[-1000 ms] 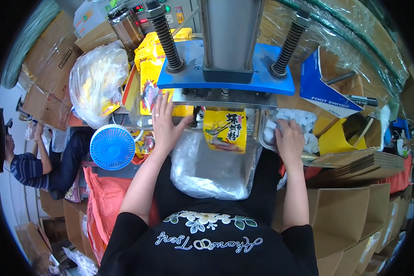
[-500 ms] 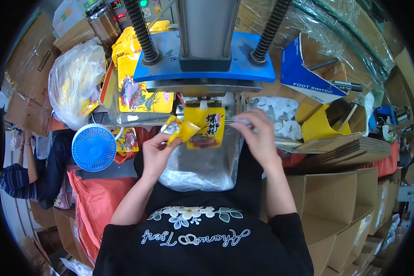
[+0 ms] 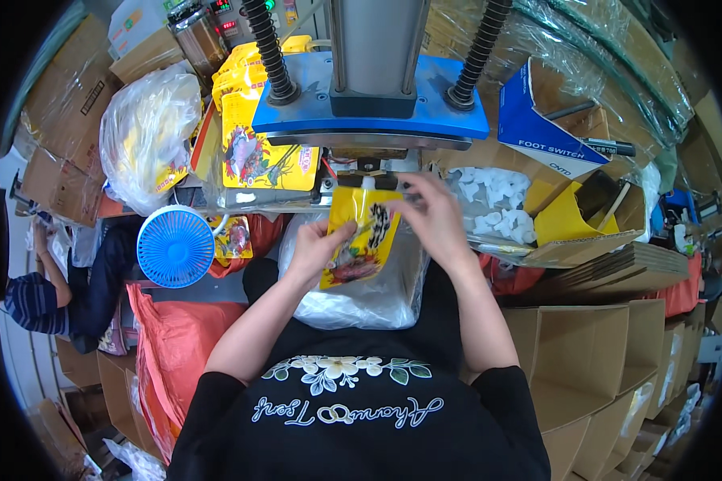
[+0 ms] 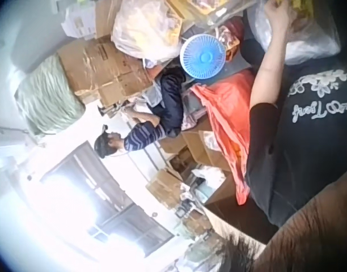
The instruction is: Packing and sealing food products in yellow bags using an industrial heat-sealing machine.
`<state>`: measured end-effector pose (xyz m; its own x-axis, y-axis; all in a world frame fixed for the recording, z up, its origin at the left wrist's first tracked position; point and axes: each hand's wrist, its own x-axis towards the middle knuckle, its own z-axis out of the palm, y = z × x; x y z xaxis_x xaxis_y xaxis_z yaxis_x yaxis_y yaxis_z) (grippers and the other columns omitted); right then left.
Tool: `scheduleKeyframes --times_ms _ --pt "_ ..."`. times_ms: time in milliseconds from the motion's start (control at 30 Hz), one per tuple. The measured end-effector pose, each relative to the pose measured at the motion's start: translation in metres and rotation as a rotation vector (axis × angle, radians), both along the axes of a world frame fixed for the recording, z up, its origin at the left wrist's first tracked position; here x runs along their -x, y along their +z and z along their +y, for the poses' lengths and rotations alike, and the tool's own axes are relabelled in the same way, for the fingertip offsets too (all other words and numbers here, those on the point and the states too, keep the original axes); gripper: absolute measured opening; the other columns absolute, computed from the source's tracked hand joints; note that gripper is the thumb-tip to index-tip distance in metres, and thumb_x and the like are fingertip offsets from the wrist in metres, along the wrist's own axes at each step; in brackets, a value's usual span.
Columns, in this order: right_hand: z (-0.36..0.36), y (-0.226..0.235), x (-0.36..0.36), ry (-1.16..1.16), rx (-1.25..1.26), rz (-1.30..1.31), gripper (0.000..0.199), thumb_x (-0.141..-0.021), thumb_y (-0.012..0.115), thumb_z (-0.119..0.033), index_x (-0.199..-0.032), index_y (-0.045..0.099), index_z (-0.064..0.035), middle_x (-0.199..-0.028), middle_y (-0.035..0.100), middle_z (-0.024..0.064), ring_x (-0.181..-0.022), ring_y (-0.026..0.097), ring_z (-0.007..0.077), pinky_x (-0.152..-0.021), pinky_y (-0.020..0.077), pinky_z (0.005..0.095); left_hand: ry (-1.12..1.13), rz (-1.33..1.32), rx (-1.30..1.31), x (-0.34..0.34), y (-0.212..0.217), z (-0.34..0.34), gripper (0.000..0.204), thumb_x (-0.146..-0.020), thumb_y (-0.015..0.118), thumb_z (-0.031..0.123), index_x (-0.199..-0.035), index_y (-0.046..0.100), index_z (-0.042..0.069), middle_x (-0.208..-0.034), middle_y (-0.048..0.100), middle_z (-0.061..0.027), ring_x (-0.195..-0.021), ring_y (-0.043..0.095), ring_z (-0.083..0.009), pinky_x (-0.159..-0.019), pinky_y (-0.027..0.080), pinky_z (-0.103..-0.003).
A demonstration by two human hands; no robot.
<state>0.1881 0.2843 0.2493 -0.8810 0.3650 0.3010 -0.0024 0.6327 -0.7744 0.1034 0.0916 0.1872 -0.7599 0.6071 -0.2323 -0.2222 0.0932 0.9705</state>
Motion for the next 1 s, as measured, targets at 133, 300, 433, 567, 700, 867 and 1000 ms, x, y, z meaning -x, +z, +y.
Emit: scheduleKeyframes --times_ms 133,300,433,567,700,867,1000 --pt "0.032 0.003 -0.014 -0.178 -0.255 -0.081 0.026 -0.082 0.067 -0.011 -0.107 0.066 -0.0019 -0.102 0.065 0.0122 -0.083 0.064 0.0244 -0.076 0.0491 0.0325 0.126 -0.364 -0.263 0.018 -0.002 0.02 0.022 -0.086 0.069 0.012 -0.092 0.068 -0.009 -0.084 0.07 -0.0105 -0.068 0.065 -0.0126 -0.062 0.05 -0.026" --pt "0.055 -0.032 -0.017 -0.21 -0.449 -0.187 0.029 -0.079 0.067 -0.007 -0.108 0.066 -0.0046 -0.098 0.063 0.0117 -0.082 0.063 0.0291 -0.074 0.0488 0.0362 0.134 -0.414 -0.276 0.027 0.007 0.031 0.02 -0.089 0.066 0.012 -0.095 0.066 -0.007 -0.087 0.07 -0.0121 -0.073 0.067 -0.0146 -0.064 0.054 -0.028" --pt "0.054 -0.033 -0.01 -0.163 -0.256 -0.101 0.03 -0.078 0.067 -0.001 -0.108 0.066 -0.0044 -0.091 0.06 0.011 -0.075 0.061 0.0242 -0.068 0.0497 0.0321 0.103 0.348 0.029 0.052 0.03 -0.001 0.033 -0.085 0.072 0.026 -0.1 0.066 -0.003 -0.099 0.069 -0.0127 -0.074 0.064 -0.0177 -0.065 0.048 -0.033" --pt "0.063 -0.044 -0.014 -0.188 -0.002 0.05 0.025 -0.081 0.064 0.003 -0.105 0.065 -0.0035 -0.1 0.057 0.0072 -0.081 0.057 0.0146 -0.066 0.0491 0.0259 0.329 1.308 0.611 0.076 0.011 -0.044 0.052 -0.074 0.076 0.024 -0.122 0.06 0.01 -0.139 0.048 -0.0114 -0.132 0.039 -0.0314 -0.109 0.022 -0.05" --pt "0.057 -0.033 -0.022 -0.196 0.119 0.061 0.02 -0.082 0.064 0.001 -0.101 0.066 -0.0032 -0.098 0.059 0.0043 -0.08 0.055 0.0121 -0.068 0.0469 0.0237 0.283 1.158 0.498 0.071 -0.005 -0.081 0.027 -0.076 0.072 0.012 -0.103 0.07 0.013 -0.113 0.066 -0.0045 -0.12 0.052 -0.0246 -0.111 0.017 -0.053" --pt "0.013 0.017 -0.017 0.0 0.092 0.011 0.018 -0.078 0.069 -0.001 -0.096 0.068 -0.0013 -0.093 0.061 0.0054 -0.087 0.057 0.0144 -0.076 0.0452 0.0264 0.27 0.661 0.052 0.031 0.036 -0.072 0.016 -0.077 0.06 -0.008 -0.091 0.066 -0.003 -0.081 0.065 -0.009 -0.078 0.064 -0.017 -0.072 0.047 -0.025" --pt "-0.02 0.036 -0.008 0.317 -0.06 -0.037 0.018 -0.076 0.07 -0.002 -0.093 0.067 -0.0006 -0.09 0.061 0.0086 -0.087 0.059 0.022 -0.077 0.0464 0.0313 0.112 0.588 0.11 0.006 0.013 -0.059 0.023 -0.071 0.058 -0.008 -0.092 0.066 -0.003 -0.085 0.067 -0.0095 -0.08 0.066 -0.0179 -0.076 0.049 -0.026"
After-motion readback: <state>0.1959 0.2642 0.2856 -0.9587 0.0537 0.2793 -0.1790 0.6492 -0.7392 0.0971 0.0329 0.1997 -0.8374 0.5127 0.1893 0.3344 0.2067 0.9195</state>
